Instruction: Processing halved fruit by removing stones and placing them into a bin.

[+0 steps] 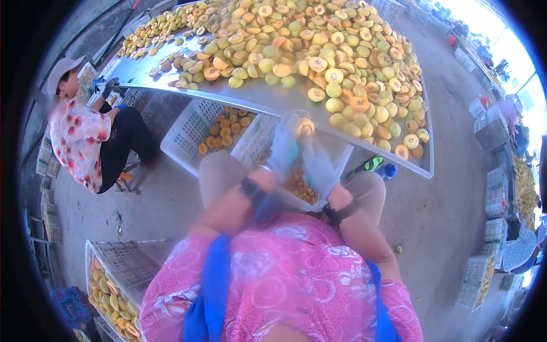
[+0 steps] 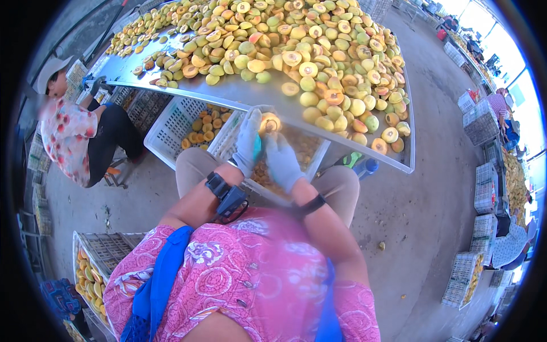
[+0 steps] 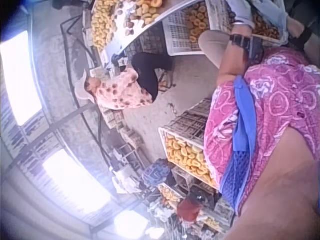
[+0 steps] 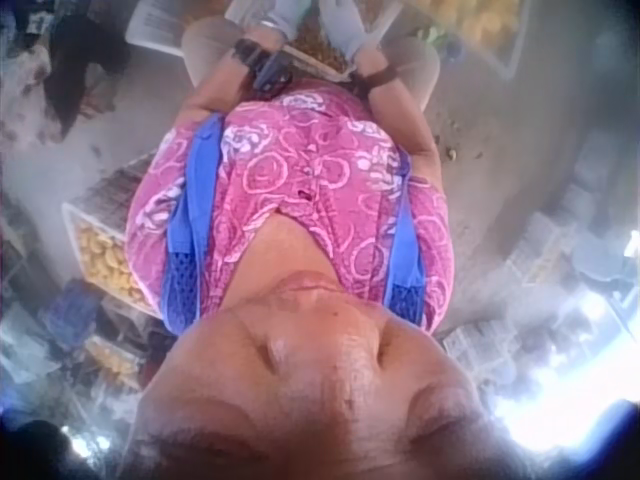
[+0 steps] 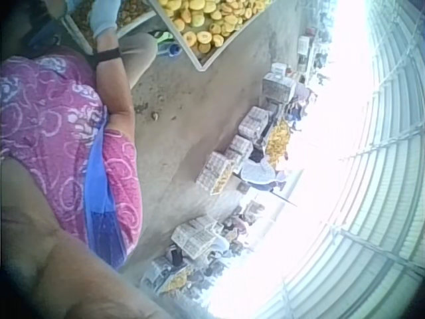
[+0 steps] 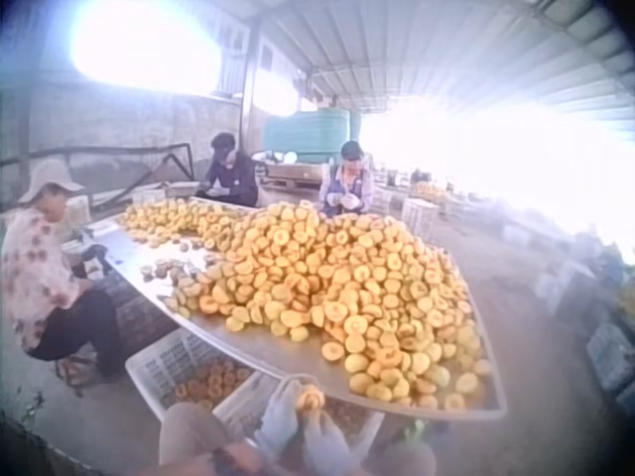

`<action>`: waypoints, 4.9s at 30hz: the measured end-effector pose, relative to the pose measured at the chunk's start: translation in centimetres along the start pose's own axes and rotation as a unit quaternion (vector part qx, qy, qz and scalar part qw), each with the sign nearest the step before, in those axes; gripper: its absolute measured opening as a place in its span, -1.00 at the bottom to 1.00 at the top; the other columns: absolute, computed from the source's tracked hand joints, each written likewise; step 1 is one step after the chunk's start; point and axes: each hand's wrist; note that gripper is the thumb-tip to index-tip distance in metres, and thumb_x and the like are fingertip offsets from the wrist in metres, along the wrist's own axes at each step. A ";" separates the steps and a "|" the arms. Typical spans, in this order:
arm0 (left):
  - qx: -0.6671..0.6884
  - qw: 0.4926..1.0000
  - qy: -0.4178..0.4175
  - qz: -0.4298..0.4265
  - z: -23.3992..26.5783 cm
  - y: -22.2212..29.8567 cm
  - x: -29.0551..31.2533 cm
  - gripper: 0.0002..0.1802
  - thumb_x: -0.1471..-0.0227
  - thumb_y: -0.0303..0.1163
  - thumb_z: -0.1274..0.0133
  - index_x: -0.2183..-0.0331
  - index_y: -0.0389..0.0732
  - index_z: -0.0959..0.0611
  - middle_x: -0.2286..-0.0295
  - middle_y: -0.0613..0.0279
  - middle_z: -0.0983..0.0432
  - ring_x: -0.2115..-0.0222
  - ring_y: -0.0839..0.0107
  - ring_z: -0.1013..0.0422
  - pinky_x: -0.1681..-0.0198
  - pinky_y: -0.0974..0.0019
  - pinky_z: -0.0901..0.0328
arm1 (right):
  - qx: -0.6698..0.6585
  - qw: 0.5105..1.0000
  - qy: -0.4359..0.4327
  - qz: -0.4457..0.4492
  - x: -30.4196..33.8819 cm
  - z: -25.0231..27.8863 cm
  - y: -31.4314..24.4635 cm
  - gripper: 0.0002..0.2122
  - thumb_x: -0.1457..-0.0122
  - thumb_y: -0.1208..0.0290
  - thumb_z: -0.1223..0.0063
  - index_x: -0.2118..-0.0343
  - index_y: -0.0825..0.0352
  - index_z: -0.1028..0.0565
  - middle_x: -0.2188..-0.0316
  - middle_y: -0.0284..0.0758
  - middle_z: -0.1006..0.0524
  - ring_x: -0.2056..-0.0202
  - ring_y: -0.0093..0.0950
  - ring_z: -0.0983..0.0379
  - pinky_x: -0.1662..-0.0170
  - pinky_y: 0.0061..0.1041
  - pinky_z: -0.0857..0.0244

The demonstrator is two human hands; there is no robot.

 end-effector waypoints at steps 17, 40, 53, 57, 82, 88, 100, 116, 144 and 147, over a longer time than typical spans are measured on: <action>0.047 0.983 -0.031 0.173 0.6 3.0 -1.4 -0.44 -0.21 0.00 0.22 0.40 -0.31 -0.61 0.53 0.24 -0.50 0.50 0.47 -0.39 0.38 0.43 -0.29 | -0.213 0.957 -0.150 -0.124 0.3 0.1 0.8 -0.72 -0.28 -0.02 0.23 0.25 0.09 -0.34 0.74 -0.58 -0.20 0.81 -0.70 -0.03 0.78 -0.65 0.10; -0.001 0.960 -0.152 0.234 4.3 1.6 -1.1 -0.36 -0.15 0.17 0.18 0.44 -0.26 -0.61 0.52 0.17 -0.56 0.52 0.38 -0.47 0.40 0.44 -0.36 | -0.440 0.783 -0.382 -0.217 0.3 -0.3 2.8 -0.71 -0.29 0.01 0.22 0.37 0.11 -0.38 0.75 -0.61 -0.07 0.84 -0.73 0.07 0.80 -0.68 0.22; 0.256 0.956 0.004 0.145 7.1 -5.4 1.0 -0.66 -0.20 -0.03 0.13 0.29 -0.11 -0.49 0.34 0.19 -0.46 0.27 0.23 -0.42 0.19 0.13 -0.40 | -0.505 0.685 -0.466 -0.242 0.3 -0.7 2.5 -0.70 -0.32 0.03 0.27 0.33 0.18 -0.34 0.74 -0.60 -0.11 0.85 -0.75 0.09 0.82 -0.70 0.20; 0.257 0.962 -0.015 0.091 12.5 -1.4 -3.6 -0.61 -0.19 -0.01 0.15 0.27 -0.14 -0.53 0.38 0.26 -0.52 0.42 0.30 -0.47 0.28 0.24 -0.44 | -0.412 0.811 -0.353 -0.220 1.0 1.2 2.3 -0.71 -0.29 0.03 0.19 0.37 0.14 -0.38 0.75 -0.62 -0.11 0.82 -0.75 0.04 0.80 -0.72 0.18; -0.522 0.853 0.010 -0.006 11.1 -0.6 -12.3 -0.40 -0.10 -0.05 0.02 -0.10 -0.17 -0.36 -0.05 0.04 -0.32 -0.06 0.11 -0.25 -0.11 0.26 -0.15 | -0.399 0.884 -0.235 -0.069 -1.9 8.7 8.6 -0.70 -0.29 -0.01 0.24 0.34 0.13 -0.35 0.72 -0.56 -0.18 0.82 -0.68 -0.03 0.78 -0.65 0.07; -0.545 0.827 -0.047 0.128 0.8 -5.2 -17.9 -0.20 0.00 0.05 -0.03 -0.12 -0.30 -0.29 -0.08 -0.17 -0.26 -0.12 0.04 -0.19 -0.12 0.20 -0.14 | -0.473 0.840 -0.247 -0.102 -3.4 8.8 11.0 -0.74 -0.28 0.00 0.22 0.33 0.07 -0.35 0.72 -0.58 -0.17 0.81 -0.68 -0.04 0.77 -0.67 0.09; -0.575 0.789 -0.211 0.043 -1.7 -5.4 -14.0 -0.39 0.06 -0.16 -0.12 -0.02 -0.21 -0.42 0.09 -0.02 -0.43 0.07 0.15 -0.39 0.04 0.19 -0.30 | -0.417 0.887 -0.177 -0.094 -0.2 7.8 7.0 -0.76 -0.28 0.07 0.18 0.44 0.07 -0.36 0.72 -0.56 -0.19 0.75 -0.70 -0.06 0.74 -0.64 0.09; -0.077 0.983 -0.116 0.118 5.0 -1.8 -7.2 -0.69 -0.05 -0.45 0.00 0.11 -0.20 -0.45 0.24 0.18 -0.44 0.25 0.36 -0.42 0.16 0.23 -0.39 | -0.281 0.936 0.120 0.177 8.6 17.8 5.4 -0.70 -0.24 0.10 0.12 0.29 0.27 -0.42 0.69 -0.53 -0.28 0.78 -0.75 -0.09 0.78 -0.70 0.06; 0.009 0.971 -0.229 0.069 -5.2 -2.1 2.1 -0.55 -0.21 -0.16 0.25 0.08 -0.35 -0.43 0.21 -0.09 -0.46 0.17 0.04 -0.42 0.00 -0.04 -0.31 | -0.172 0.983 -0.030 0.056 6.7 9.4 1.8 -0.75 -0.28 0.13 0.19 0.28 0.22 -0.37 0.64 -0.48 -0.30 0.69 -0.67 -0.23 0.71 -0.69 -0.05; 0.177 0.951 -0.204 0.150 -5.1 -2.2 2.1 -0.54 -0.21 -0.15 0.26 0.08 -0.34 -0.43 0.22 -0.09 -0.47 0.18 0.04 -0.42 0.02 -0.01 -0.31 | -0.157 0.986 -0.026 0.050 6.8 8.7 1.0 -0.73 -0.28 0.11 0.19 0.24 0.24 -0.38 0.61 -0.48 -0.33 0.70 -0.68 -0.23 0.72 -0.70 -0.03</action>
Point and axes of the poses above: each hand's wrist, its own x-axis away from the middle knuckle, its own z-axis out of the back of the hand, y = z × x
